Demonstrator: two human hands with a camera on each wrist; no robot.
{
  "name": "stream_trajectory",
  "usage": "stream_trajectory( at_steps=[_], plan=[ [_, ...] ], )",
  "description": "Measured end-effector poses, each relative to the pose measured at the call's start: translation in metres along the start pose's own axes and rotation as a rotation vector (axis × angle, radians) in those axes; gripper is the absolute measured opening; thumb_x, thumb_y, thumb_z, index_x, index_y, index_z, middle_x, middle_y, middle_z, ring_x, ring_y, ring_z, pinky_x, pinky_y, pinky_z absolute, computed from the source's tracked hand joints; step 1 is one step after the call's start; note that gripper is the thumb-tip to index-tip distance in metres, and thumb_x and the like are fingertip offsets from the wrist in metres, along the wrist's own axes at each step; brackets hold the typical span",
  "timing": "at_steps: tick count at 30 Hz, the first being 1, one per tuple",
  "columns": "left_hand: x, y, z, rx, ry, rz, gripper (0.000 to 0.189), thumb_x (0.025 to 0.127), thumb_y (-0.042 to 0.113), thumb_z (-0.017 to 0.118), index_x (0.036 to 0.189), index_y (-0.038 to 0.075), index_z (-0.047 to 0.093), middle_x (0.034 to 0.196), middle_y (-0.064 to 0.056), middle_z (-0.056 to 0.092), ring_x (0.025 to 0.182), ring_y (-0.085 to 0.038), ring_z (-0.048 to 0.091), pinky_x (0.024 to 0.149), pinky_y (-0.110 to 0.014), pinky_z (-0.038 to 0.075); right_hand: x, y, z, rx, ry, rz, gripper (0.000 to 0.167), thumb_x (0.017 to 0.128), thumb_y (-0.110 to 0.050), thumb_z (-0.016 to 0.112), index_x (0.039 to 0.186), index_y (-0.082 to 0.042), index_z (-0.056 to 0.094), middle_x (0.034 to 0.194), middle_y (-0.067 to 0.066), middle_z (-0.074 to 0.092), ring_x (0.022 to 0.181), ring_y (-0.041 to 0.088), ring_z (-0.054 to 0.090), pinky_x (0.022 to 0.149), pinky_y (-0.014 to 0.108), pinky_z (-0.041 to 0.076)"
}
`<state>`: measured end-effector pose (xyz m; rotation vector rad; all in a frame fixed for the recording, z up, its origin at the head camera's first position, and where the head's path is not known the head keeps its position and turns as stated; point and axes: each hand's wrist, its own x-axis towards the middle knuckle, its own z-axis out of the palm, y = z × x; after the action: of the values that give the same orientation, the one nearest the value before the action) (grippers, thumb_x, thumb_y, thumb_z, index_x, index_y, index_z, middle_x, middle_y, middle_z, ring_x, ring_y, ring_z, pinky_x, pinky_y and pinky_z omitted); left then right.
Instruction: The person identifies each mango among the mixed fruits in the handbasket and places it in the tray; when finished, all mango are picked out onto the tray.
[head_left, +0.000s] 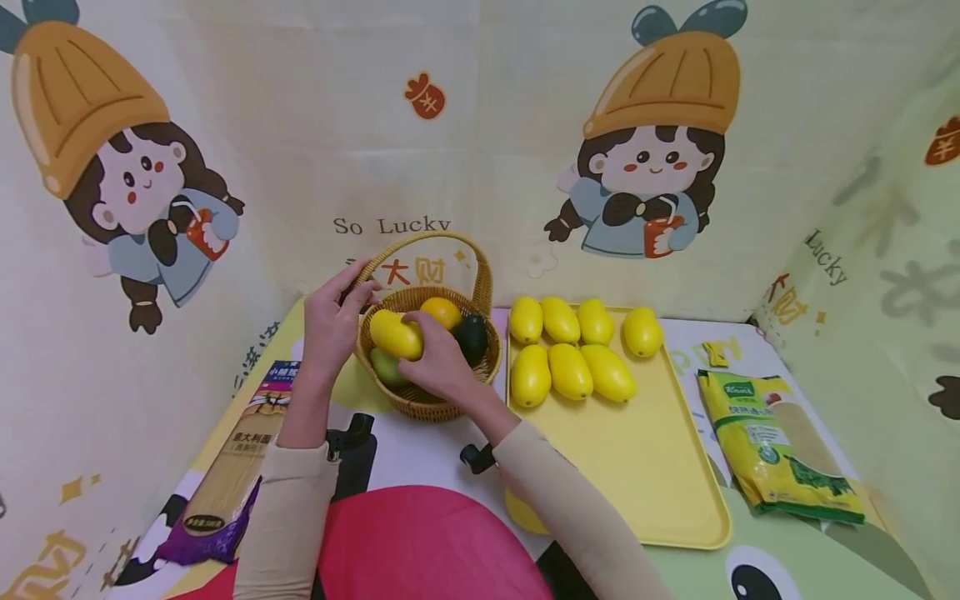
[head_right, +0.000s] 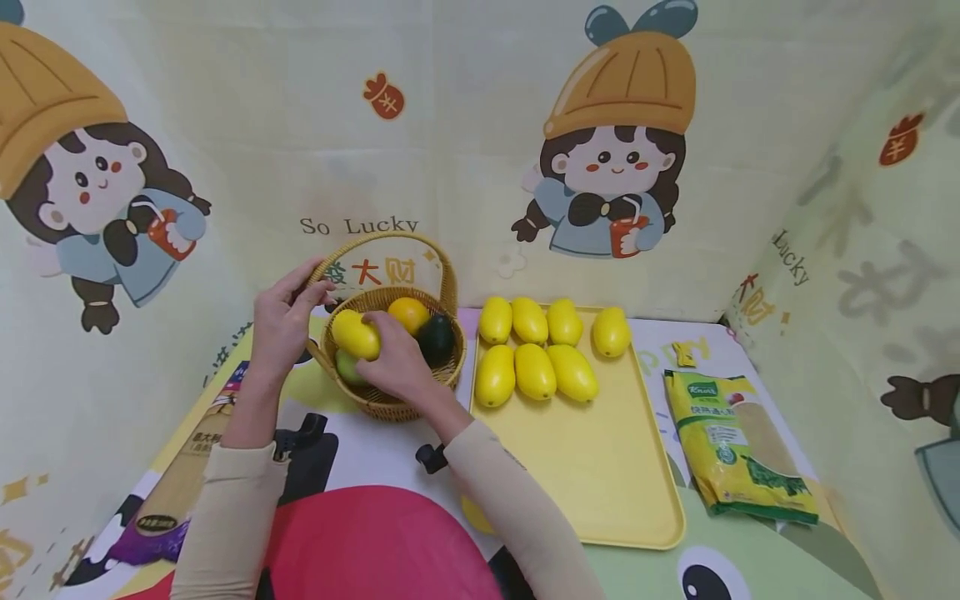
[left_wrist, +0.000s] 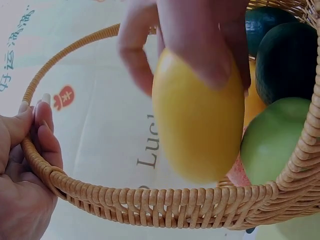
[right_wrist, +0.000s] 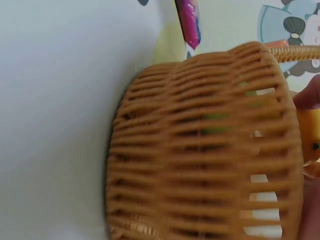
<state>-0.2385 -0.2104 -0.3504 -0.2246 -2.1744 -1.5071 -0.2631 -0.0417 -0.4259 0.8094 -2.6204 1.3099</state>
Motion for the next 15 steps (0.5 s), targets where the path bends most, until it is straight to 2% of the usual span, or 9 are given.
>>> stream_trajectory(
  at_steps=[7,10,15],
  plan=[
    [0.002,0.000,0.001,-0.004,0.003,0.017,0.040,0.102,0.027,0.054,0.142,0.022,0.057,0.108,-0.015,0.070,0.086,-0.004,0.067,0.089,-0.020,0.057,-0.016,0.015,-0.021,0.030,0.036,-0.002,0.060,0.078,-0.019,0.073,0.133,-0.020,0.049,0.131,0.002,0.056,0.105,0.017,0.055,0.089,0.033,0.053],
    [0.001,0.001,0.001,-0.008,0.001,0.007,0.040,0.102,0.027,0.055,0.142,0.022,0.056,0.108,-0.014,0.070,0.087,-0.005,0.067,0.088,-0.017,0.057,-0.023,0.020,-0.030,0.041,0.041,-0.009,0.059,0.077,-0.017,0.073,0.132,-0.019,0.051,0.133,0.002,0.056,0.106,0.018,0.055,0.090,0.033,0.053],
    [0.000,0.001,0.000,-0.014,0.003,-0.019,0.040,0.102,0.028,0.055,0.141,0.023,0.057,0.107,-0.013,0.070,0.089,-0.013,0.068,0.085,-0.016,0.056,-0.038,0.025,-0.046,0.055,0.051,-0.009,0.060,0.077,-0.015,0.076,0.131,-0.019,0.052,0.137,0.002,0.056,0.110,0.019,0.055,0.093,0.036,0.053]
  ],
)
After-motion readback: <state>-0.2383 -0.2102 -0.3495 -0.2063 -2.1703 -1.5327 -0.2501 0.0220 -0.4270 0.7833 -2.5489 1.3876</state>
